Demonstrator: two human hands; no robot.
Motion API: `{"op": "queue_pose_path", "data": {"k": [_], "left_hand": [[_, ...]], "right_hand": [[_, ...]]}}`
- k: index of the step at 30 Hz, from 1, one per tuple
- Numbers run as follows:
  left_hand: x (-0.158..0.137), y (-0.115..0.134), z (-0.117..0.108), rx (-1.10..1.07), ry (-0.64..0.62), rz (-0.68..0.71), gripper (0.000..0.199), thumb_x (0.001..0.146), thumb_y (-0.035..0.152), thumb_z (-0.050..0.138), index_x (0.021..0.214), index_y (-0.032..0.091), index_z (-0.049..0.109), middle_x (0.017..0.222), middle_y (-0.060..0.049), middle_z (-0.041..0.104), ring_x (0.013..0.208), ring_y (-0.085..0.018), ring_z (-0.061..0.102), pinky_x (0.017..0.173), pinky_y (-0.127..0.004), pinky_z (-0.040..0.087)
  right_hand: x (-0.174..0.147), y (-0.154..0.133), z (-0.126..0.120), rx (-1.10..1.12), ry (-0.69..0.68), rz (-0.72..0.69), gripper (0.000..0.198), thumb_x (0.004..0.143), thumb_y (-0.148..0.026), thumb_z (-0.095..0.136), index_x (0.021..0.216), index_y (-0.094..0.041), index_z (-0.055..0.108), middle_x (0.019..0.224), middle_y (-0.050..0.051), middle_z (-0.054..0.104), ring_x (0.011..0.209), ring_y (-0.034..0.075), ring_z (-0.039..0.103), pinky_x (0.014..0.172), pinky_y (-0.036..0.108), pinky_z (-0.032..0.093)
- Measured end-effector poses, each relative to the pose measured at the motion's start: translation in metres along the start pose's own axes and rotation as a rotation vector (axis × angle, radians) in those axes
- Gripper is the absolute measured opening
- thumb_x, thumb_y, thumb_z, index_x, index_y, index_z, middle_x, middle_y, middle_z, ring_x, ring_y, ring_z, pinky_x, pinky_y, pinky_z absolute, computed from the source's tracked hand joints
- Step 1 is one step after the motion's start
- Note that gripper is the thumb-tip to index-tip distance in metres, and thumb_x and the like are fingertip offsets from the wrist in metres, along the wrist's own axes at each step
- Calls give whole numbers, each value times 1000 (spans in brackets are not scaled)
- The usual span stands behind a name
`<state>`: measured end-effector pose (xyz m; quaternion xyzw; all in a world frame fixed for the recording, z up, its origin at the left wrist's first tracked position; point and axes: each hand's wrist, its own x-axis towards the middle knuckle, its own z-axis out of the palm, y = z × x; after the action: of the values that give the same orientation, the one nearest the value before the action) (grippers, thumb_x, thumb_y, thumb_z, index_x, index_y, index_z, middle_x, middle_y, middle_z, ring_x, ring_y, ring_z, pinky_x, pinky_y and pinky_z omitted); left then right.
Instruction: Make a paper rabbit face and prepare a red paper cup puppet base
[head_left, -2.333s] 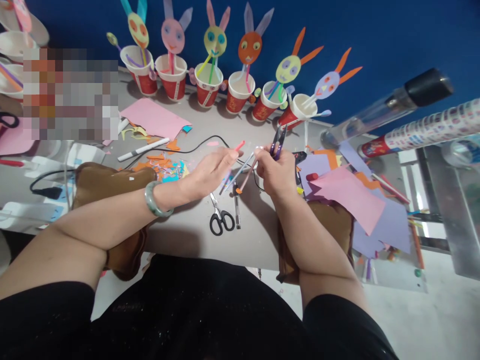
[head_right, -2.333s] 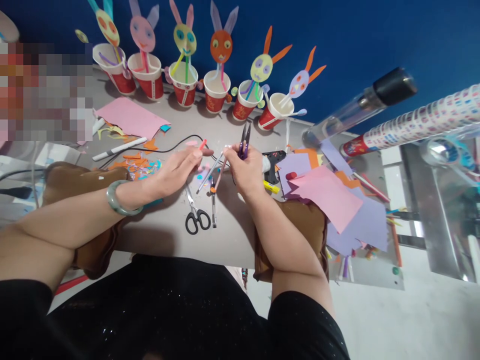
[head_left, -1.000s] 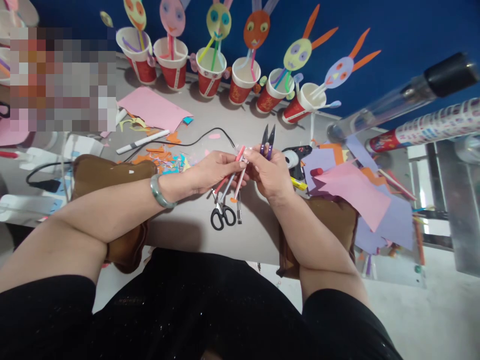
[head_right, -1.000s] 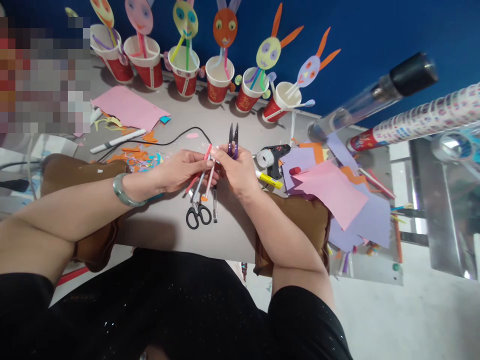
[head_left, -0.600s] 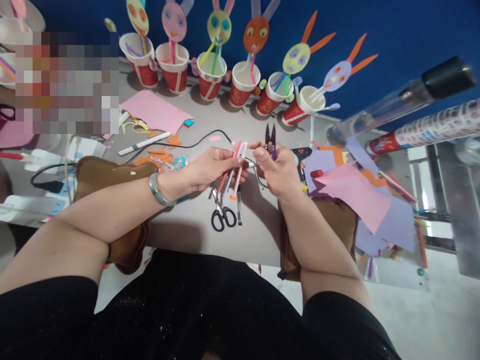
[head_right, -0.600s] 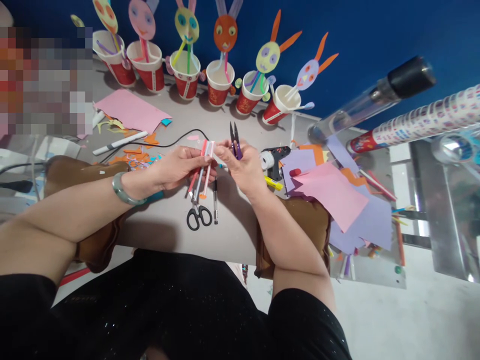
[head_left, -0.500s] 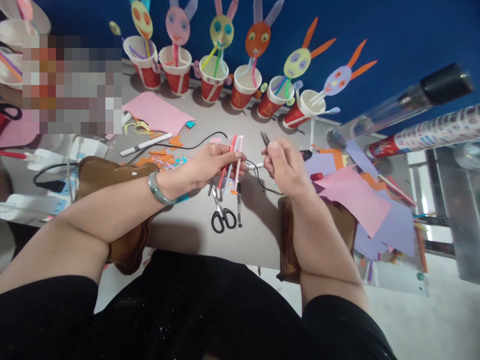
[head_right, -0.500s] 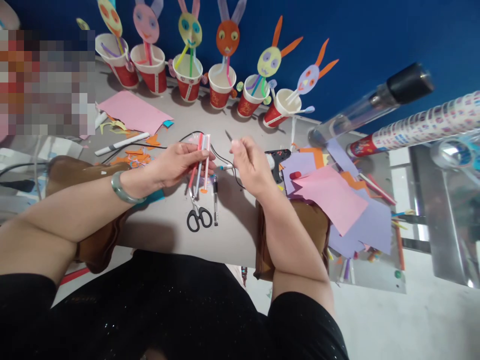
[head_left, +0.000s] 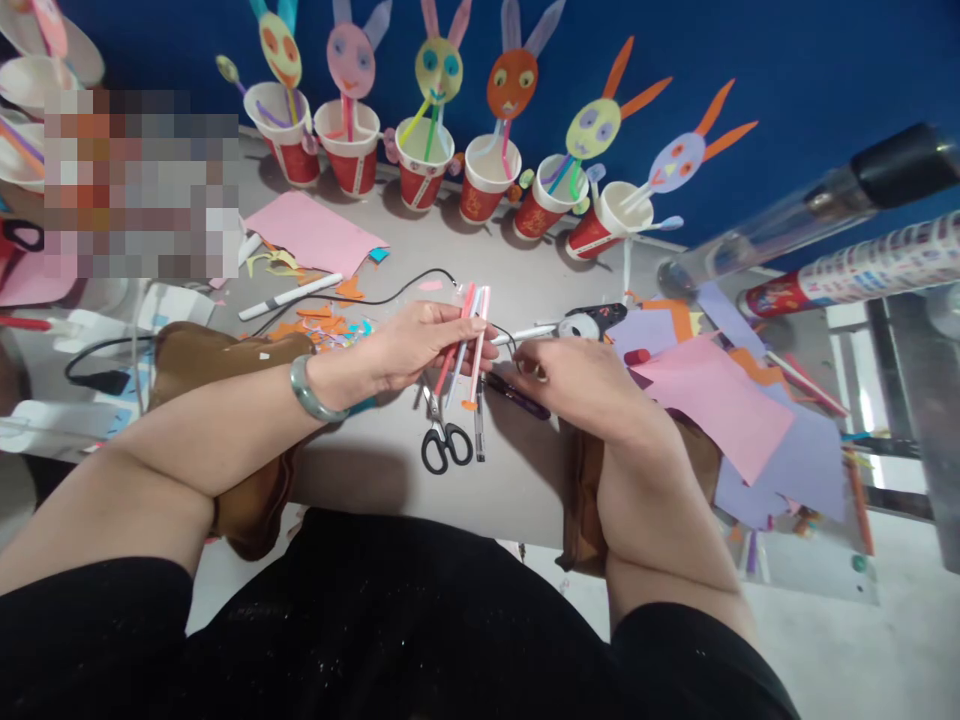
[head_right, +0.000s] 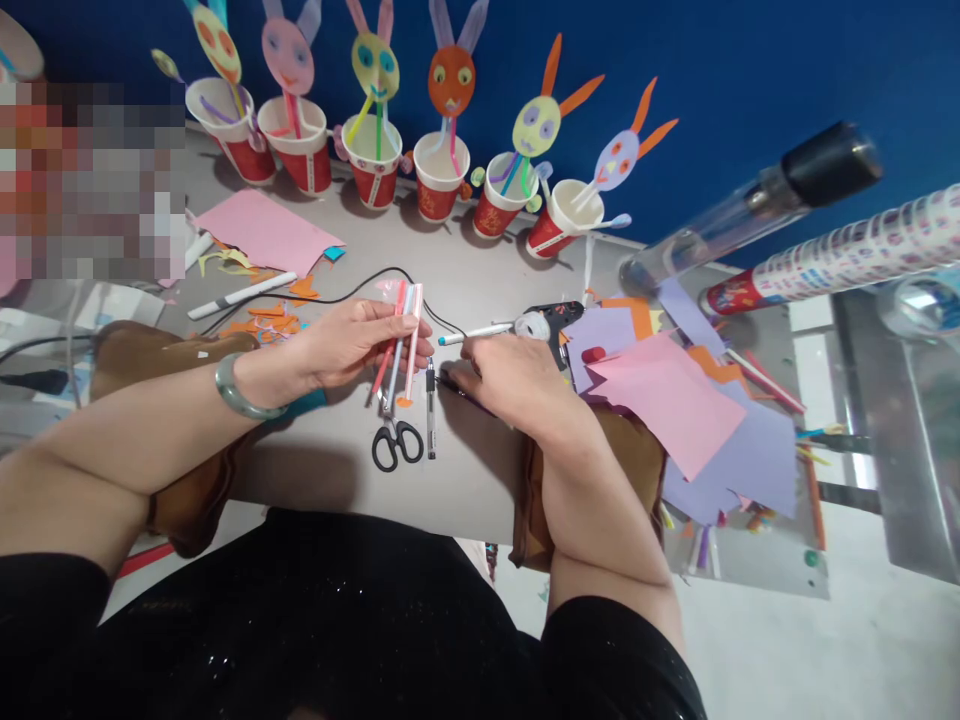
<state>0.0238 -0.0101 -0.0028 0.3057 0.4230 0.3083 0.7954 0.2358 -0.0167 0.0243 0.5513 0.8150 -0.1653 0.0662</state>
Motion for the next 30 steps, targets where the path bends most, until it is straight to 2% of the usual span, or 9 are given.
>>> {"op": "queue_pose_path", "data": {"k": [2,4,7,11,16,19,25,30], "left_hand": [[0,-3,0,-9,-50,-20,14,96,23,66,91,11,72,79,-7,77,67,-13,73,68,-25,61],[-1,-7,0,-15,-89,-42,13,95,23,68,91,11,73,79,-8,78,67,-13,74,65,-23,60],[-2,-11,0,-13,-140,-61,14,95,23,68,92,10,74,83,-10,79,68,-14,75,62,-22,60],[-4,-16,1,-29,-202,-64,15,94,23,70,91,9,74,85,-12,79,69,-15,76,65,-24,63],[-5,-19,1,-4,-217,-79,17,92,25,72,90,9,75,88,-13,80,69,-15,76,61,-22,62],[-6,-19,2,6,-213,-89,18,93,26,71,89,8,74,88,-13,80,69,-15,76,58,-21,60],[-5,-18,4,-25,-229,-122,17,96,20,66,90,7,73,86,-13,79,70,-16,77,64,-26,63],[-4,-20,2,-16,-245,-145,20,92,27,73,94,7,72,89,-14,79,73,-19,78,65,-28,64]], "right_hand": [[2,0,0,274,212,-19,23,93,-40,62,83,-21,71,79,5,72,70,19,61,68,33,40],[5,-1,2,603,350,-47,27,94,-47,63,89,-22,73,79,3,71,66,16,59,67,32,43],[11,-5,7,994,318,-73,40,85,-59,71,92,-20,73,73,1,67,60,12,53,59,28,43],[19,-11,14,1253,222,-30,43,71,-57,84,85,-19,72,73,-1,65,57,8,48,53,24,40],[21,-17,19,1406,149,3,38,66,-47,88,73,-18,65,68,-2,63,61,9,53,56,24,45],[21,-17,20,1412,155,7,36,68,-44,87,71,-18,62,66,-3,61,58,8,53,55,23,45],[23,-15,22,1410,199,6,37,66,-43,87,70,-18,60,63,-4,57,56,7,49,54,23,43],[23,-14,22,1403,193,-7,36,66,-43,88,70,-18,62,64,-4,58,58,7,48,51,22,38]]}}
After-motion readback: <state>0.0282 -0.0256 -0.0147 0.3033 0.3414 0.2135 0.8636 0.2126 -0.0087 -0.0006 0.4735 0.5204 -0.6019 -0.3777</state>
